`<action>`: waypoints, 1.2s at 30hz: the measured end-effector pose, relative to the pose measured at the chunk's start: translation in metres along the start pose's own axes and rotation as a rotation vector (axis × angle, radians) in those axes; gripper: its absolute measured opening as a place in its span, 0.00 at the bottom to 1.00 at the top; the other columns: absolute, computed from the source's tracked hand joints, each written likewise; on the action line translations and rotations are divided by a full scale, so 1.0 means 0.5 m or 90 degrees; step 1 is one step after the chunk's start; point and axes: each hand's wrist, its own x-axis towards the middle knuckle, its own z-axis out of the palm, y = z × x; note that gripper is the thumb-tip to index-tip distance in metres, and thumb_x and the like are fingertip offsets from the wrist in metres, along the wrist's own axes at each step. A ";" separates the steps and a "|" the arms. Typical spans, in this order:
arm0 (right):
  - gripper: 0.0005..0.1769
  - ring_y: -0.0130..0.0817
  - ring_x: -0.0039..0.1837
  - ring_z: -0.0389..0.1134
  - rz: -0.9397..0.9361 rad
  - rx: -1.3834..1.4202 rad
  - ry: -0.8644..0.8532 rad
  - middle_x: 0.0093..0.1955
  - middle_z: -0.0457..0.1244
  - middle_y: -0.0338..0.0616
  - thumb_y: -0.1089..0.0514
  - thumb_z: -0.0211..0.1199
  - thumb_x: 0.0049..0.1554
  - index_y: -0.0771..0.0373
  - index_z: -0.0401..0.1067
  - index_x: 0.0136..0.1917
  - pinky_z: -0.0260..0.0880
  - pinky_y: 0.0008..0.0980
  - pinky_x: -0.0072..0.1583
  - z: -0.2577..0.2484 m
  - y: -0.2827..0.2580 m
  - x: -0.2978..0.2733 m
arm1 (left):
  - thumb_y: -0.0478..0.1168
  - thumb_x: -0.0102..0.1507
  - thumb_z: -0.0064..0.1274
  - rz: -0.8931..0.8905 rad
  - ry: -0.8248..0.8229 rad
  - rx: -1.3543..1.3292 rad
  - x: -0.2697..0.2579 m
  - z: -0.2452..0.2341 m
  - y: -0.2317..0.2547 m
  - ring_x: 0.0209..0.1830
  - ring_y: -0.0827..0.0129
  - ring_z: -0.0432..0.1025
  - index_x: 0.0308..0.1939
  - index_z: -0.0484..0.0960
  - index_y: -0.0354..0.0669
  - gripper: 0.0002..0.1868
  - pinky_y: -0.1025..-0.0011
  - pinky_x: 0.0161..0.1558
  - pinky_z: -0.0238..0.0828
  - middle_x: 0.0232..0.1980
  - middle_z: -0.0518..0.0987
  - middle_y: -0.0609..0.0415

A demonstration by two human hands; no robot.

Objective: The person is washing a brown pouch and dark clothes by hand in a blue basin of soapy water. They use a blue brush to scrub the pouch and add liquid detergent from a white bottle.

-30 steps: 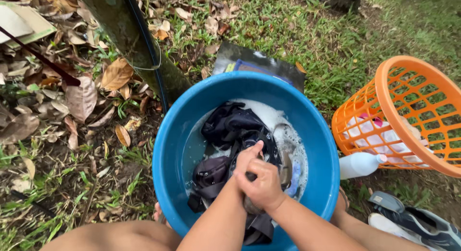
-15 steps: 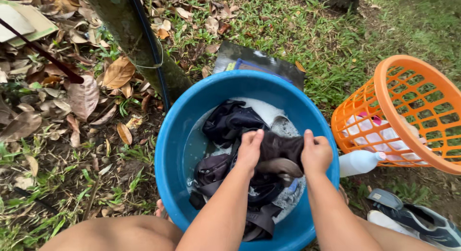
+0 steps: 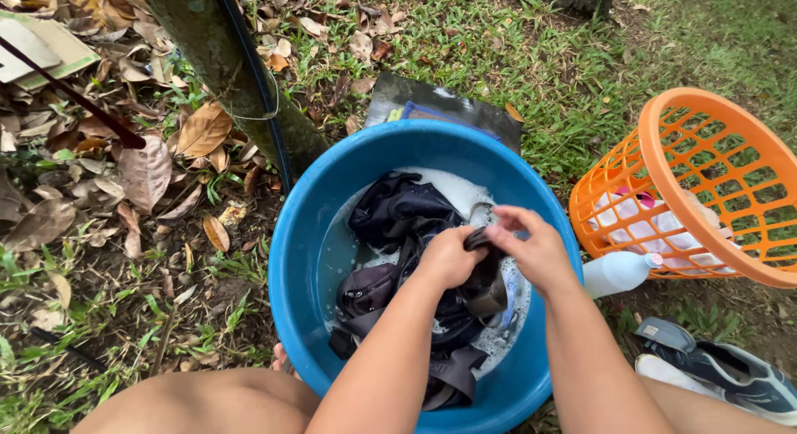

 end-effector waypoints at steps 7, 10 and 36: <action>0.24 0.41 0.54 0.70 0.189 -0.170 -0.113 0.51 0.72 0.49 0.55 0.75 0.47 0.67 0.79 0.56 0.68 0.42 0.60 -0.076 0.111 0.004 | 0.34 0.63 0.55 0.069 0.213 -0.611 0.055 0.009 -0.046 0.48 0.70 0.75 0.53 0.83 0.44 0.14 0.74 0.50 0.73 0.50 0.83 0.54; 0.16 0.44 0.60 0.69 0.170 0.224 -0.111 0.57 0.70 0.52 0.61 0.72 0.53 0.66 0.75 0.54 0.67 0.45 0.64 -0.094 0.148 -0.003 | 0.42 0.66 0.56 0.002 0.255 -0.676 0.054 0.002 -0.076 0.47 0.69 0.73 0.53 0.85 0.44 0.13 0.70 0.50 0.71 0.50 0.82 0.53; 0.22 0.51 0.31 0.67 -0.097 -0.273 0.311 0.30 0.65 0.55 0.45 0.75 0.48 0.66 0.72 0.31 0.66 0.44 0.38 0.164 -0.066 0.021 | 0.45 0.68 0.48 -0.263 0.124 -0.866 0.096 0.154 -0.172 0.38 0.64 0.77 0.42 0.84 0.36 0.15 0.65 0.42 0.74 0.40 0.84 0.51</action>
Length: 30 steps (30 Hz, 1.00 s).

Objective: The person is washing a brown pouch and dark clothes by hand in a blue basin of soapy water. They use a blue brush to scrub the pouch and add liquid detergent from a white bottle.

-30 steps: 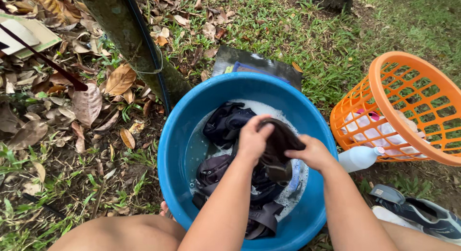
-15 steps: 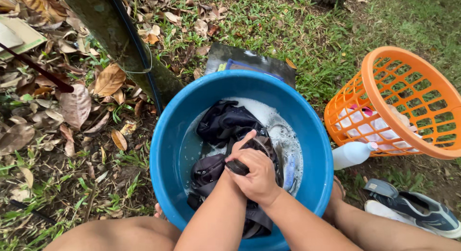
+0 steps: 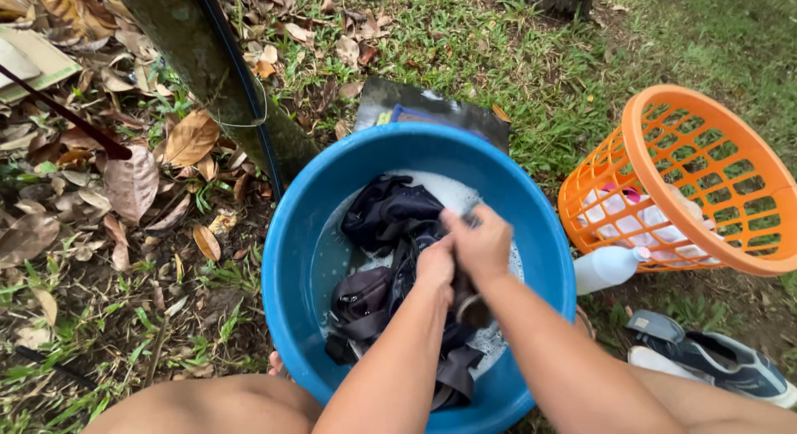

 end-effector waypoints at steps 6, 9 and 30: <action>0.18 0.48 0.36 0.68 -0.289 0.104 -0.149 0.30 0.65 0.49 0.49 0.75 0.46 0.60 0.71 0.28 0.67 0.44 0.41 -0.052 -0.106 -0.156 | 0.56 0.72 0.54 0.152 -0.090 0.230 0.038 -0.063 0.020 0.33 0.64 0.68 0.33 0.78 0.37 0.25 0.64 0.37 0.67 0.34 0.76 0.50; 0.10 0.49 0.37 0.70 -0.258 0.058 -0.065 0.35 0.68 0.49 0.52 0.67 0.54 0.59 0.77 0.36 0.69 0.43 0.41 -0.028 -0.070 -0.114 | 0.54 0.69 0.55 0.074 -0.103 0.146 0.006 -0.016 0.051 0.35 0.63 0.71 0.37 0.80 0.39 0.21 0.64 0.39 0.70 0.36 0.78 0.51; 0.54 0.66 0.82 0.43 -0.085 -0.386 -0.292 0.78 0.49 0.59 0.45 0.81 0.29 0.59 0.68 0.68 0.44 0.65 0.71 -0.049 0.112 -0.192 | 0.25 0.49 0.44 0.110 -0.082 0.130 -0.009 -0.039 0.042 0.62 0.60 0.69 0.76 0.64 0.45 0.46 0.71 0.56 0.68 0.69 0.71 0.46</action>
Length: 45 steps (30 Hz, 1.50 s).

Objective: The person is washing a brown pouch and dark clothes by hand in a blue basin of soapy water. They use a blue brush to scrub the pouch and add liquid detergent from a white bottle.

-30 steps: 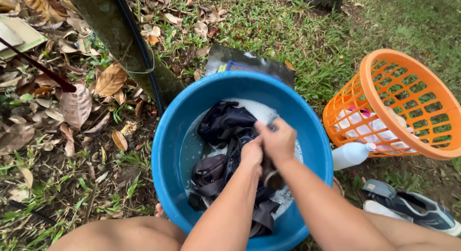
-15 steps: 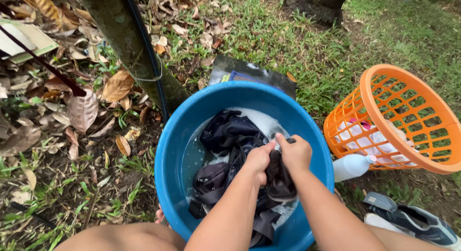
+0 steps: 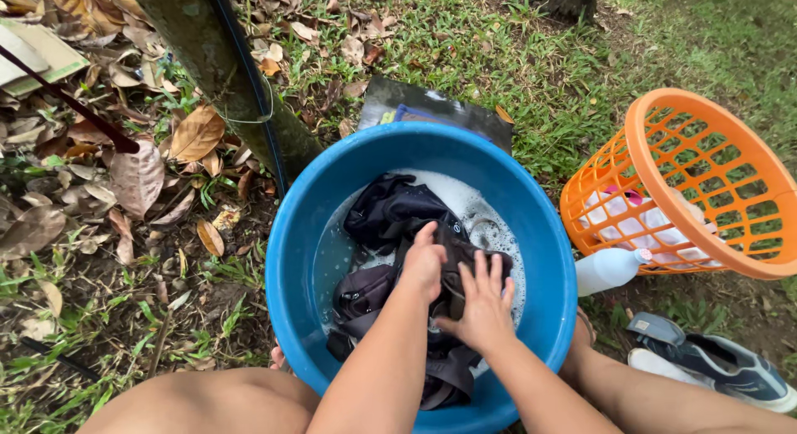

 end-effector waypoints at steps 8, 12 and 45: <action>0.12 0.52 0.46 0.74 0.216 0.265 -0.071 0.42 0.71 0.56 0.56 0.66 0.51 0.57 0.80 0.50 0.72 0.45 0.50 0.034 0.138 0.096 | 0.33 0.45 0.69 0.089 -0.080 0.719 -0.136 0.052 0.056 0.72 0.48 0.59 0.78 0.32 0.56 0.70 0.64 0.67 0.60 0.74 0.59 0.39; 0.10 0.44 0.41 0.73 0.174 0.331 -0.106 0.39 0.72 0.54 0.57 0.68 0.52 0.61 0.80 0.46 0.71 0.41 0.46 0.000 0.126 0.117 | 0.35 0.51 0.65 0.109 0.022 0.693 -0.155 0.079 0.048 0.66 0.48 0.67 0.80 0.35 0.57 0.64 0.62 0.64 0.64 0.69 0.70 0.41; 0.17 0.48 0.52 0.71 0.573 1.118 -0.206 0.52 0.69 0.53 0.57 0.56 0.58 0.64 0.73 0.59 0.73 0.50 0.56 0.038 0.217 0.052 | 0.29 0.53 0.50 -0.314 -0.441 -0.348 -0.146 0.119 0.099 0.49 0.48 0.78 0.55 0.79 0.27 0.24 0.53 0.56 0.76 0.51 0.83 0.38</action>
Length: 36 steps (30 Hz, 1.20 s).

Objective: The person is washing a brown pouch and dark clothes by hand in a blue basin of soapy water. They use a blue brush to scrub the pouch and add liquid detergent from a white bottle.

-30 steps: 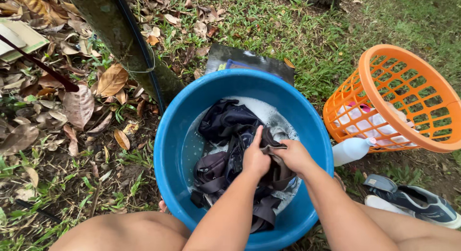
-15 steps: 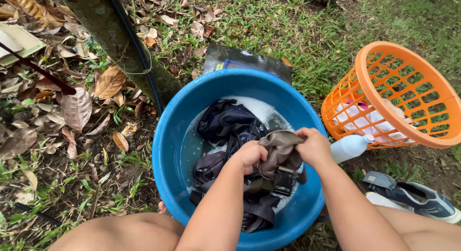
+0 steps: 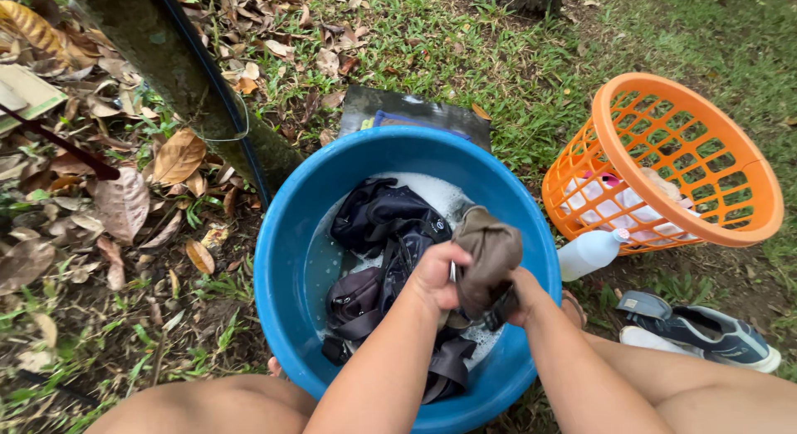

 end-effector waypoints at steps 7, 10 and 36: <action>0.27 0.54 0.59 0.70 -0.013 0.232 -0.285 0.58 0.69 0.56 0.54 0.60 0.52 0.66 0.71 0.63 0.69 0.54 0.61 0.016 -0.020 -0.044 | 0.33 0.61 0.58 0.105 0.154 0.244 -0.015 0.033 0.068 0.50 0.56 0.78 0.55 0.79 0.35 0.18 0.57 0.56 0.76 0.52 0.82 0.45; 0.32 0.47 0.64 0.68 -0.131 0.094 -0.391 0.64 0.67 0.51 0.67 0.57 0.50 0.63 0.70 0.70 0.65 0.49 0.66 0.019 -0.041 -0.059 | 0.31 0.57 0.56 0.162 0.248 0.283 -0.029 0.019 0.091 0.48 0.55 0.79 0.53 0.81 0.35 0.19 0.57 0.53 0.78 0.50 0.84 0.45; 0.21 0.37 0.44 0.71 -0.067 -0.115 -0.057 0.51 0.70 0.45 0.66 0.54 0.57 0.54 0.78 0.60 0.72 0.39 0.46 0.090 -0.001 0.016 | 0.29 0.56 0.50 0.242 0.264 0.206 -0.105 0.007 0.060 0.49 0.51 0.78 0.54 0.76 0.40 0.20 0.45 0.57 0.75 0.49 0.82 0.45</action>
